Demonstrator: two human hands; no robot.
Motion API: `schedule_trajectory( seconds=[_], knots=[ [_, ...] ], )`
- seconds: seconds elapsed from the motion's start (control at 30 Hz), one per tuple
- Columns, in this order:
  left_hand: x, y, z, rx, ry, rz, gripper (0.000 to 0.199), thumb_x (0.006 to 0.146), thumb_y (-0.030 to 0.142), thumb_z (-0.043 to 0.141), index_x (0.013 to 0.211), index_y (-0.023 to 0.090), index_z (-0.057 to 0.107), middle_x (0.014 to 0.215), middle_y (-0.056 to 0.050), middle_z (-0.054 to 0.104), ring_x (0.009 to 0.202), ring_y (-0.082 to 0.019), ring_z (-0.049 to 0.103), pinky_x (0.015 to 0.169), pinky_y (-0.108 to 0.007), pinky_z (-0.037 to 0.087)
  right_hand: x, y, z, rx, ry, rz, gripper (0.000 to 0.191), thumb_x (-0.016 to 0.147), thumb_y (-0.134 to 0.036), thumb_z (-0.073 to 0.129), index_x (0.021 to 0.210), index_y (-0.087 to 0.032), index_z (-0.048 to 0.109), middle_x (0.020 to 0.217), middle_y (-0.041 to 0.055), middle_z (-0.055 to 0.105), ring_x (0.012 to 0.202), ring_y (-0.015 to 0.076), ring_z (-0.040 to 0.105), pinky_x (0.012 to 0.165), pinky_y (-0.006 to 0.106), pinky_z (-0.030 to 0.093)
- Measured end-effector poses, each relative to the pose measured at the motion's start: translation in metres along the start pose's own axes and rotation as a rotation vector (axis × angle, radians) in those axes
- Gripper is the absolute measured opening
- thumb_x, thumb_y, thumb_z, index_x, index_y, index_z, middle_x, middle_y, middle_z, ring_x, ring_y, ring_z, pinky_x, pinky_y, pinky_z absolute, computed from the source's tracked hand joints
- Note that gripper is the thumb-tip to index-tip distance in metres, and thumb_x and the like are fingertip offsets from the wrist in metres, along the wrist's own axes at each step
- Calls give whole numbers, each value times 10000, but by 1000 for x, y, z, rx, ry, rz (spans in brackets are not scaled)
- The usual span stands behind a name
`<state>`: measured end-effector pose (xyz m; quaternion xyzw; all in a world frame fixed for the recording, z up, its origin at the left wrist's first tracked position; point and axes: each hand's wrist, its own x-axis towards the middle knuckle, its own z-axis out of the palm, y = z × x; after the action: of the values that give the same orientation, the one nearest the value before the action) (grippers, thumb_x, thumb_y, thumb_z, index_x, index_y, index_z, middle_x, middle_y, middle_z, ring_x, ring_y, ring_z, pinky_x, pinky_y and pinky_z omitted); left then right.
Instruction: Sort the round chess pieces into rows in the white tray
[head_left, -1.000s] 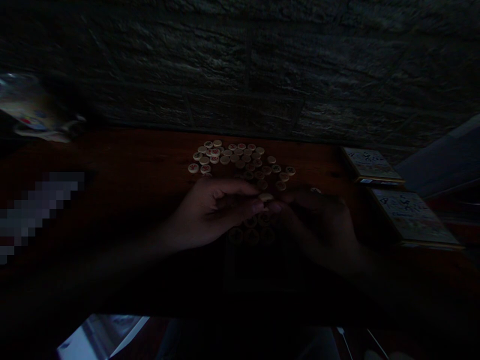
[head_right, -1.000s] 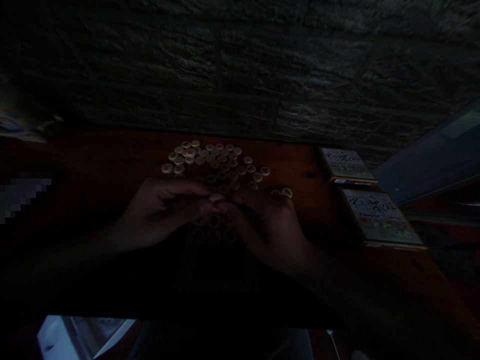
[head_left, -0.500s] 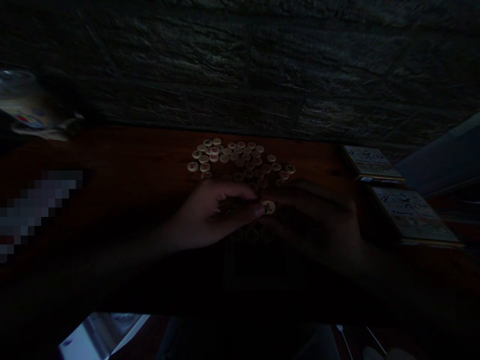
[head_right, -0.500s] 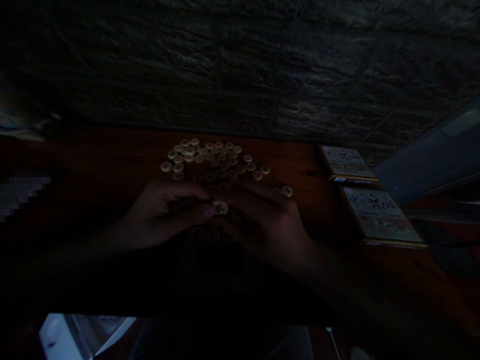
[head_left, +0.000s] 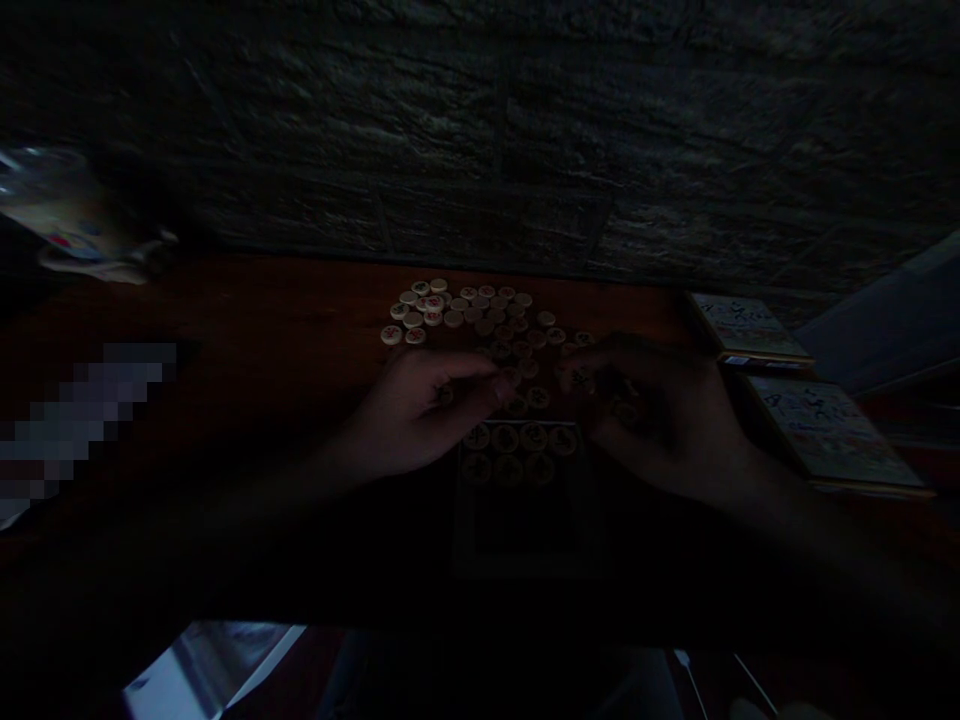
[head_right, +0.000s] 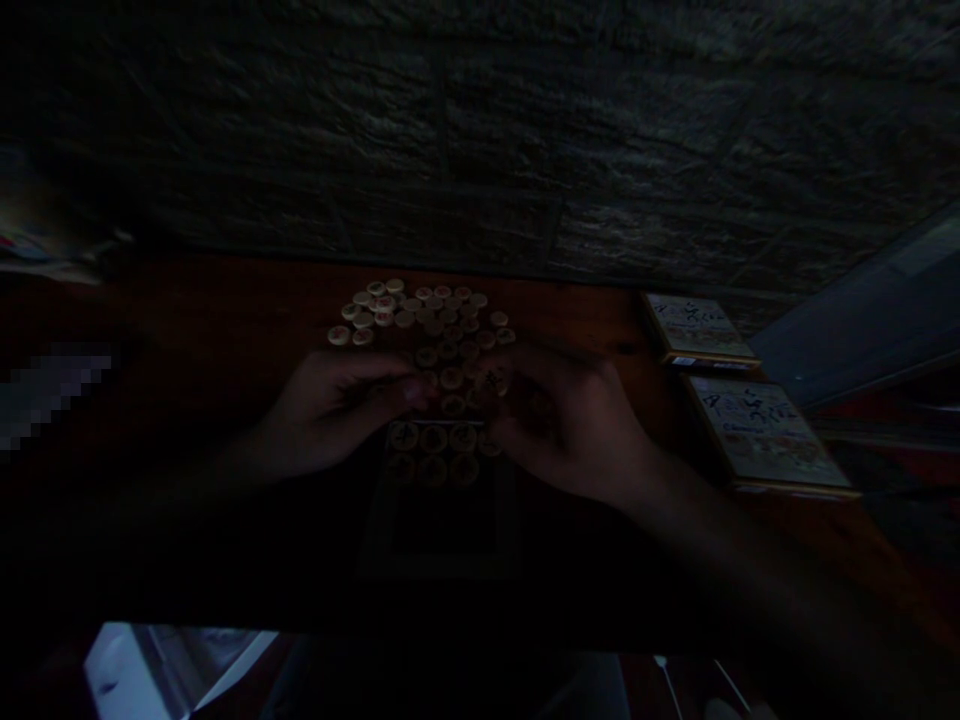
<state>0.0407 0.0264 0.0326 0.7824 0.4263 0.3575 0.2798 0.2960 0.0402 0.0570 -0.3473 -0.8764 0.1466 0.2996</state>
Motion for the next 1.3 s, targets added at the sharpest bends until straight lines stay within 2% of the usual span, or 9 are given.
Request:
schedule_trajectory(
  seconds=[0.1, 0.27, 0.37, 0.47, 0.57, 0.73, 0.87, 1.07, 1.3],
  knots=[
    [1, -1, 0, 45, -1, 17, 270, 981, 332, 586, 863, 153, 750, 751, -6, 732, 662, -121, 638, 591, -208, 454, 0, 3, 0, -19, 28, 13, 328, 791, -171, 663, 1116, -205, 697, 940, 44, 770, 735, 202, 727, 601, 296, 555],
    [2, 0, -1, 75, -7, 53, 237, 975, 288, 585, 869, 158, 752, 763, 4, 751, 676, -114, 664, 620, -197, 458, 2, -4, -15, -88, 31, 17, 325, 781, -199, 714, 1106, -213, 709, 961, 36, 793, 736, 183, 742, 616, 269, 574],
    [2, -1, 0, 86, -7, 58, 217, 971, 260, 580, 905, 159, 761, 816, -7, 775, 694, -117, 681, 622, -201, 465, -1, -12, -19, -30, 2, 33, 269, 809, -193, 717, 1076, -227, 713, 961, 9, 797, 751, 155, 750, 617, 228, 583],
    [1, -3, 0, 111, -11, 46, 238, 977, 258, 565, 899, 150, 763, 823, -23, 780, 687, -121, 683, 606, -208, 465, -10, -16, -14, 48, -23, 36, 186, 806, -189, 723, 988, -232, 720, 895, -6, 801, 721, 146, 759, 573, 206, 580],
    [1, -4, 0, 104, -8, 33, 248, 983, 283, 567, 896, 156, 761, 833, -20, 782, 704, -120, 691, 616, -205, 473, -20, -13, -9, 41, -90, -46, 150, 798, -224, 746, 943, -253, 724, 815, -11, 795, 622, 149, 739, 504, 226, 564],
    [2, -4, -1, 131, -2, 40, 238, 978, 274, 574, 848, 170, 743, 786, 2, 766, 681, -111, 677, 613, -197, 473, -29, -1, -8, -23, -185, -180, 178, 827, -217, 702, 1000, -240, 734, 902, 25, 810, 708, 194, 768, 576, 284, 605],
    [2, -2, -2, 151, 2, 48, 212, 971, 269, 593, 845, 178, 737, 750, 28, 742, 658, -96, 659, 601, -185, 458, -29, 2, -7, -24, -242, -164, 298, 767, -138, 728, 1045, -244, 750, 928, 16, 809, 744, 181, 765, 619, 266, 596],
    [2, 0, -3, 161, 6, 53, 225, 976, 283, 586, 853, 183, 746, 768, 29, 758, 663, -97, 672, 602, -184, 462, -28, -1, -6, -13, -233, -143, 227, 801, -182, 734, 1024, -218, 753, 940, 47, 802, 764, 193, 758, 632, 279, 587],
    [0, -2, -1, 183, 5, 69, 230, 969, 288, 579, 862, 186, 756, 790, 8, 775, 663, -114, 681, 604, -197, 480, -28, -1, -7, -57, -302, -172, 243, 761, -141, 747, 995, -206, 741, 953, 56, 804, 781, 211, 763, 647, 298, 591]
  ],
)
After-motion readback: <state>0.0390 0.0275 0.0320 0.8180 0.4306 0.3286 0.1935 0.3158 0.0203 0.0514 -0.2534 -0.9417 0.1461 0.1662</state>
